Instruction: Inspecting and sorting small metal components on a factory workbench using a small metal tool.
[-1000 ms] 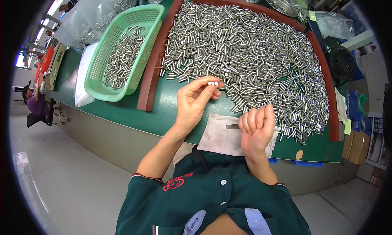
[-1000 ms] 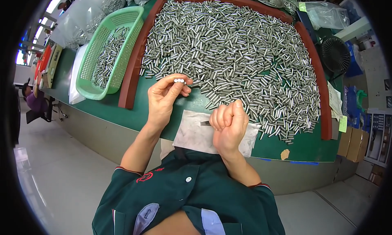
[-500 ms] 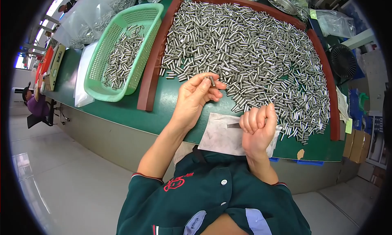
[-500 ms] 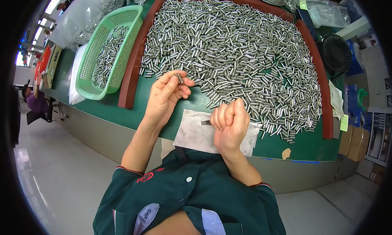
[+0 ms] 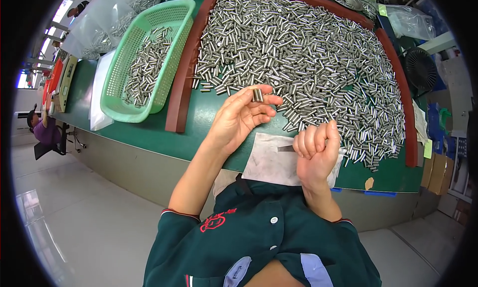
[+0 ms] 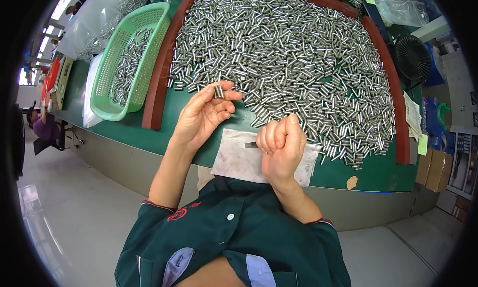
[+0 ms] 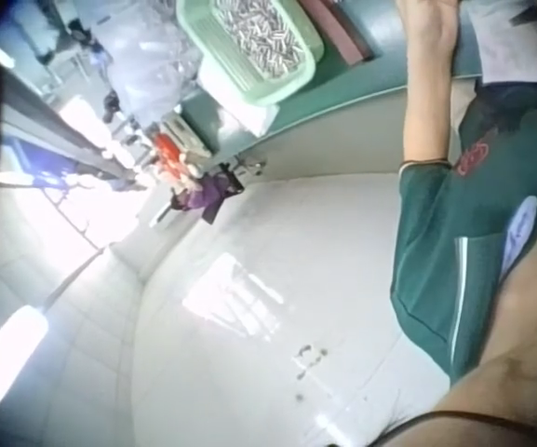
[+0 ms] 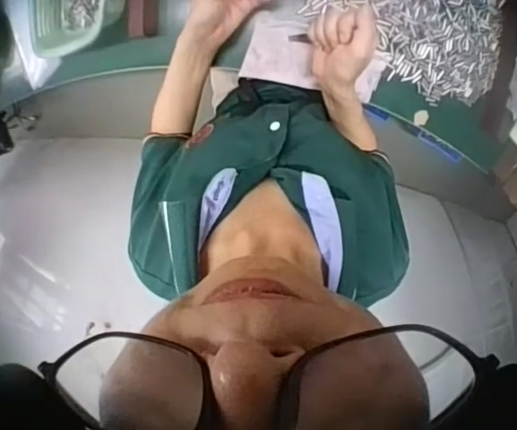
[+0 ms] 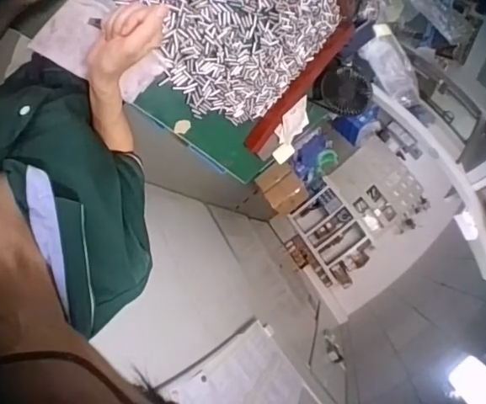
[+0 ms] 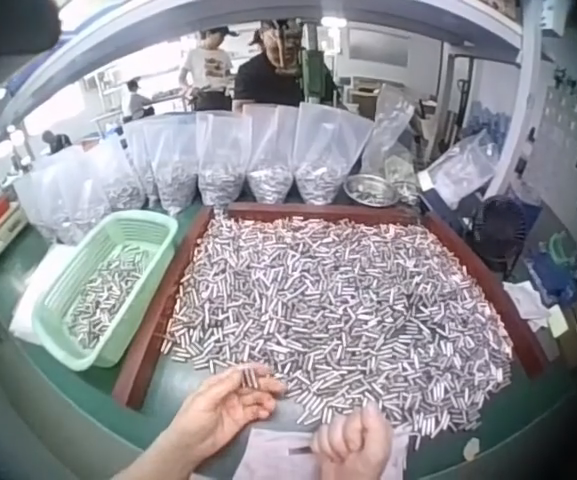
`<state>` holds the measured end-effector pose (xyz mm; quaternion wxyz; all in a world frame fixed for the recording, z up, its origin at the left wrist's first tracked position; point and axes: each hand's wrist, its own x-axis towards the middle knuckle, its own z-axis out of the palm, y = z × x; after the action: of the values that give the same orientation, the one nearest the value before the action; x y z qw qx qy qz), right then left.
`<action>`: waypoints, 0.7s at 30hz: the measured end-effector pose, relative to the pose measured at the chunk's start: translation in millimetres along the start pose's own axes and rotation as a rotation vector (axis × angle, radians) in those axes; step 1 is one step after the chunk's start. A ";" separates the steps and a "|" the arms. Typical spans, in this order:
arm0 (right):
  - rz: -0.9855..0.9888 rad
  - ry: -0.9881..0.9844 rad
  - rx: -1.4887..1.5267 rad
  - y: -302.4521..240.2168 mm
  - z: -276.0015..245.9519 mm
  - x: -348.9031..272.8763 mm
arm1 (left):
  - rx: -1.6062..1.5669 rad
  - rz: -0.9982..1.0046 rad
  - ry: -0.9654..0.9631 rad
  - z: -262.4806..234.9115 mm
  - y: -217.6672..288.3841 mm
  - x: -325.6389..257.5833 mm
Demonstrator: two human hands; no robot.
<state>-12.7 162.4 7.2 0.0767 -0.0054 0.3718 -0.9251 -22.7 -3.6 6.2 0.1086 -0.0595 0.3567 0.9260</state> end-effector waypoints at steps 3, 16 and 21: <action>-0.009 0.023 0.053 -0.1 0.3 -0.2 | -0.016 -0.009 -0.025 -2.0 -2.8 0.9; 0.000 0.035 0.053 0.3 -0.4 0.1 | -0.046 -0.055 -0.042 -5.2 -5.1 1.1; 0.003 0.048 0.043 0.1 0.1 -0.1 | -0.061 -0.062 -0.063 -10.3 -6.4 1.6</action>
<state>-12.5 162.3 7.2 0.0692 0.0189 0.3535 -0.9327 -22.3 -5.7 -5.9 0.1467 -0.0447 0.3228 0.9340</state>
